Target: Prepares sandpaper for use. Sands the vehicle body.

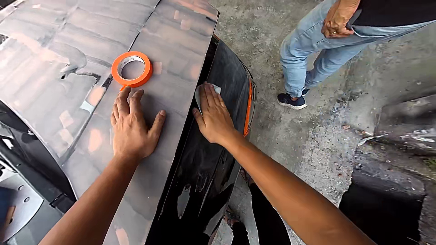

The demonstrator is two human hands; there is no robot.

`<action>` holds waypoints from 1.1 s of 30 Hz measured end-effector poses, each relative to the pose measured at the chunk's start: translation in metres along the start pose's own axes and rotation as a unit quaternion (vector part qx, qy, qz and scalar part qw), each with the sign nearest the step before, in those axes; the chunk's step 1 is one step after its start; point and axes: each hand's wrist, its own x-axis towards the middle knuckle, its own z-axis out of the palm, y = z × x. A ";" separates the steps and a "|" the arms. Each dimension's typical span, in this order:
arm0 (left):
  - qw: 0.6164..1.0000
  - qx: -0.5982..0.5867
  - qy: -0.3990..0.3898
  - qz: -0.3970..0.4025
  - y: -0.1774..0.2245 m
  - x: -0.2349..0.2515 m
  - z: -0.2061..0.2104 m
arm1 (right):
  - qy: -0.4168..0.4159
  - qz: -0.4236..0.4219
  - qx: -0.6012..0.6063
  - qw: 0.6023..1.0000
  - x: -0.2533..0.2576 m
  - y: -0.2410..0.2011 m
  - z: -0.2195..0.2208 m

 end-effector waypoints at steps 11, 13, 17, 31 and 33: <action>1.000 0.004 -0.003 0.008 -0.001 0.001 -0.001 | -0.031 0.022 -0.030 0.999 0.033 0.047 0.005; 1.000 0.007 -0.003 0.005 0.000 0.001 -0.001 | -0.016 0.086 -0.047 0.995 0.048 0.046 0.004; 1.000 0.010 -0.002 0.005 -0.001 0.003 0.000 | 0.043 0.107 0.009 0.993 -0.117 -0.088 0.010; 0.999 0.020 -0.021 0.025 -0.006 0.001 0.001 | 0.123 0.153 0.124 0.973 -0.064 0.043 0.013; 0.999 0.020 -0.022 0.031 -0.007 0.003 0.001 | 0.135 0.120 0.166 0.969 -0.161 -0.034 0.026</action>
